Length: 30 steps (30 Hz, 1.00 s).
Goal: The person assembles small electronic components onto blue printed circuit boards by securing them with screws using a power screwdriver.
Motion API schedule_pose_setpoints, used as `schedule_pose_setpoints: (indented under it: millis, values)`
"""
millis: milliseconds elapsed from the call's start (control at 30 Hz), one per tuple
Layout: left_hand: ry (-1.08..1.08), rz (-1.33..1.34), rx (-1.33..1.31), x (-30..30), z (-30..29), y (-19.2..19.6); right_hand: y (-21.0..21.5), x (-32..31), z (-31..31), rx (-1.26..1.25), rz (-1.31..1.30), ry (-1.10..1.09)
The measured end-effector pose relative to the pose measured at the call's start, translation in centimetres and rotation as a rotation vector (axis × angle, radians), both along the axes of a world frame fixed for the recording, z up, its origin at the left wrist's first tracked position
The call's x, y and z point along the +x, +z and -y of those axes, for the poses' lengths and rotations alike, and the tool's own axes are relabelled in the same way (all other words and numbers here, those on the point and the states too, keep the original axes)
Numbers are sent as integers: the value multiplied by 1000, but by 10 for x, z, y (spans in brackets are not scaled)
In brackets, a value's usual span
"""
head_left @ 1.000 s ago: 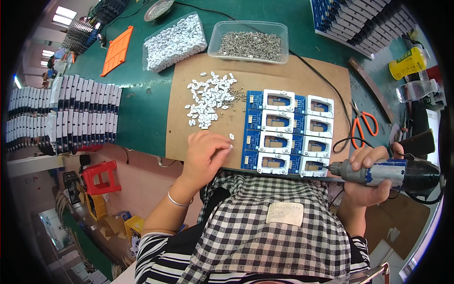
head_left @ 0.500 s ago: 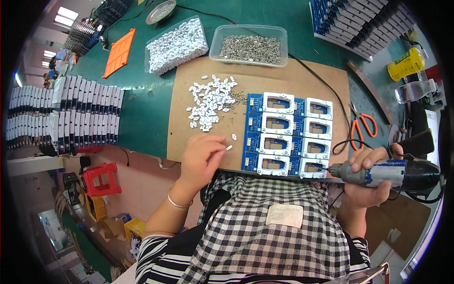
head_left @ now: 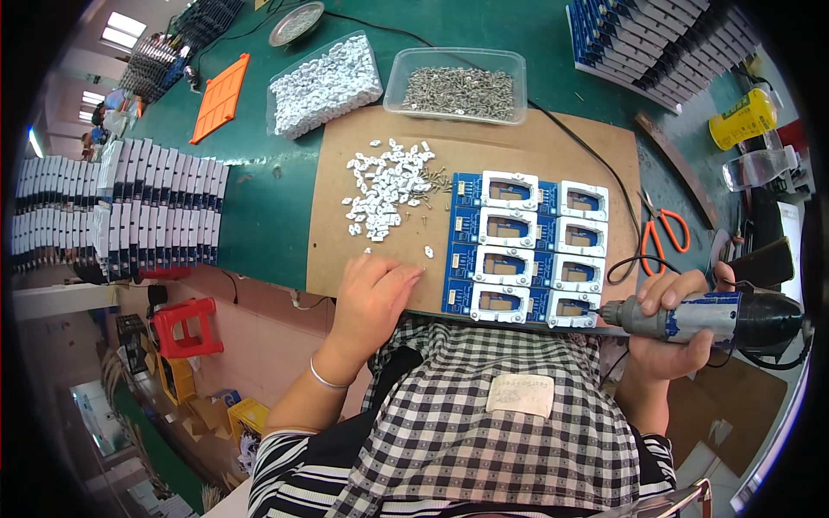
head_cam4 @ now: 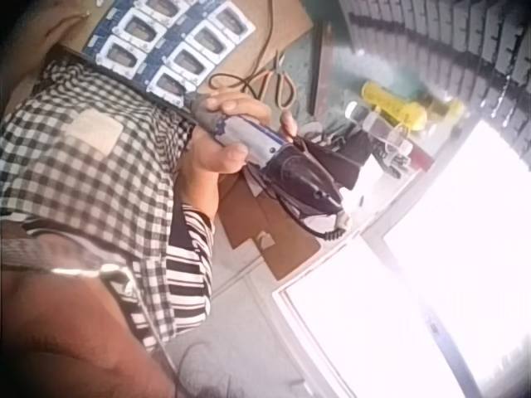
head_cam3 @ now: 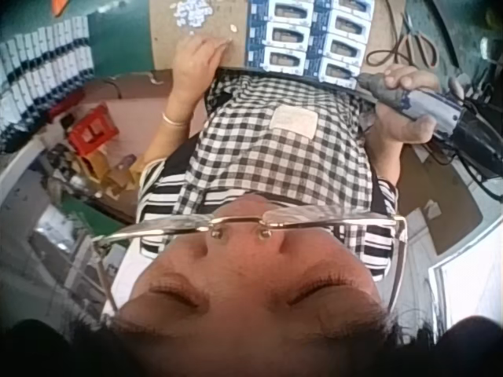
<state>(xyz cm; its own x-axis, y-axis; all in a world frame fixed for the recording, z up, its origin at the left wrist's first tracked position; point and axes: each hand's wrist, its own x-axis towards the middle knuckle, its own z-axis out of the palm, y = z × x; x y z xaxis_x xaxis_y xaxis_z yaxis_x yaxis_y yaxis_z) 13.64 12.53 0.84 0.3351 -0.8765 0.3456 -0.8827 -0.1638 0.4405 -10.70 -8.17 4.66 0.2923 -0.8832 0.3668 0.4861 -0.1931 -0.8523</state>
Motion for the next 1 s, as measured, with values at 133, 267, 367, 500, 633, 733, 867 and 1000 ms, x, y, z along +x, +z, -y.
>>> schedule_pose_setpoints:
  millis: [133,267,367,500,633,733,867,1000]
  values:
    - [1,20,40,8,1,-3,-1,-1,0,-6,-11,2]
    - [23,-57,-12,9,1,-4,-1,-1,-1,-7,-16,4]
    - [51,-263,-38,6,-1,-1,0,0,-2,4,-19,-15]
    - [-2,-215,-87,8,1,-3,0,1,-2,3,-23,-17]
    - [5,-181,-69,10,1,-4,1,2,-3,-9,-9,5]
    - [10,-186,-73,11,0,-4,-1,2,-2,9,-4,15]
    - [-10,-181,-80,9,3,-8,-1,0,-3,10,-12,-2]
    - [-14,-173,-83,9,4,-8,0,1,-2,17,-22,-5]
